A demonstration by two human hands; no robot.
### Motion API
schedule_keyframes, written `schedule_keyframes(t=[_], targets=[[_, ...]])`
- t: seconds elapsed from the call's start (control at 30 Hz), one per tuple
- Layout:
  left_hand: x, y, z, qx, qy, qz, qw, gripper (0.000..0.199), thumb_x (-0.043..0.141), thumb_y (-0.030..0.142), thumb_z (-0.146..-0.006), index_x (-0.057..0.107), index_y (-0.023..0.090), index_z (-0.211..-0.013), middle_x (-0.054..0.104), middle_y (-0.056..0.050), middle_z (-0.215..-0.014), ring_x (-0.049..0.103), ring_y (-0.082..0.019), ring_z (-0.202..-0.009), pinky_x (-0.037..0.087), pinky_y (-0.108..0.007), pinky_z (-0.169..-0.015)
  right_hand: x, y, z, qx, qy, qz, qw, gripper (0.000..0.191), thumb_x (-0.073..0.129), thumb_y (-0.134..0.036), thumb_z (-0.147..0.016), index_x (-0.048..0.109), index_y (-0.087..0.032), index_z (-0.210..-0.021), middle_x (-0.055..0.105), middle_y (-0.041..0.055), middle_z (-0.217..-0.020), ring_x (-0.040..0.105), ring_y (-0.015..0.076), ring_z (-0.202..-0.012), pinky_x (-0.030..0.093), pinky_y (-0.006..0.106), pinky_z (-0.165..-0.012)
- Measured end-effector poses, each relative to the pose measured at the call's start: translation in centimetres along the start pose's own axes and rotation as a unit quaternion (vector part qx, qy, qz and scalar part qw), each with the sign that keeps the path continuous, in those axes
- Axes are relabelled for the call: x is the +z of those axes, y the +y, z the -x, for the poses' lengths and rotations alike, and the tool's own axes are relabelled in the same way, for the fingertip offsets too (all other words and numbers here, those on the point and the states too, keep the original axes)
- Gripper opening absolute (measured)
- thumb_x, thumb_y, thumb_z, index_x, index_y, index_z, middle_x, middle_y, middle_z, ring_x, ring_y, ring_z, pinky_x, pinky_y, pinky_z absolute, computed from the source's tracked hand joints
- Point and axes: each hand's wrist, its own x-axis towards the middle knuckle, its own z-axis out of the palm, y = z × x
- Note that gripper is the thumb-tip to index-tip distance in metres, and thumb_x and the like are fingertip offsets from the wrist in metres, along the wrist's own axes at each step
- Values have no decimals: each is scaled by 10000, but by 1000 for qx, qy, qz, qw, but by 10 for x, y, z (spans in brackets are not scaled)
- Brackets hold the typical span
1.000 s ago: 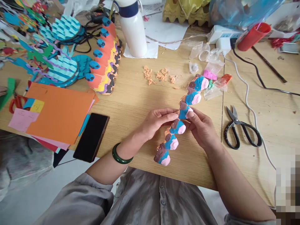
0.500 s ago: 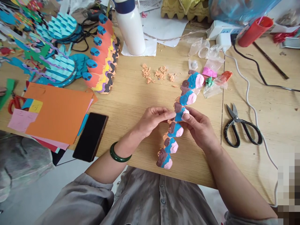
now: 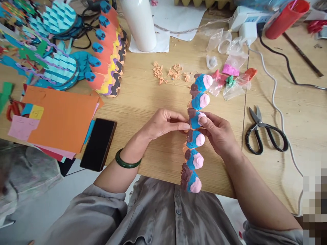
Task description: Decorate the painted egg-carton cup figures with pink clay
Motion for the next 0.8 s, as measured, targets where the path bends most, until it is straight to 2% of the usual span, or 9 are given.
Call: schedule_keyframes(t=[0.2,0.3,0.4,0.5,0.6,0.8], targets=[[7,-6,0,51,41,-43,997,184,863,291,-728,771,133,-749,774,-34,-738,703,-124,-668,556,-207,-630,1,1,1,-33,35,31,998,484,857,-529,-721,756,-212,-1073,808,58,-1046,756,238,-966,625,364,-839],[13,-9,1,70,74,-82,991,257,868,348,-721,733,129,-701,749,-31,-700,673,-116,-629,534,-207,-592,1,1,1,-35,38,39,998,483,868,-529,-705,758,-217,-1057,805,59,-1073,752,249,-999,624,367,-849],[16,-9,3,73,91,-105,988,301,867,404,-721,729,138,-687,752,-39,-702,683,-135,-645,539,-224,-604,0,0,0,-32,40,48,998,457,849,-542,-727,761,-222,-1041,806,59,-1048,756,259,-977,630,366,-798],[16,-6,3,64,86,-95,990,347,796,487,-796,767,149,-722,778,-58,-759,725,-167,-724,569,-251,-675,-2,-2,0,-19,26,45,998,435,808,-561,-770,759,-222,-1038,806,62,-984,764,267,-922,635,377,-737],[15,-3,3,49,68,-46,995,441,669,559,-891,792,149,-784,795,-74,-830,751,-181,-784,592,-272,-739,-4,-5,0,-22,16,37,999,441,799,-564,-780,762,-230,-1066,806,64,-979,765,276,-925,639,398,-758],[14,-6,1,24,8,-5,1000,292,838,414,-774,756,137,-818,784,-58,-786,746,-171,-725,600,-265,-685,-4,-3,0,-44,27,54,997,458,825,-549,-757,764,-241,-1092,802,53,-1062,754,268,-976,631,405,-837]])
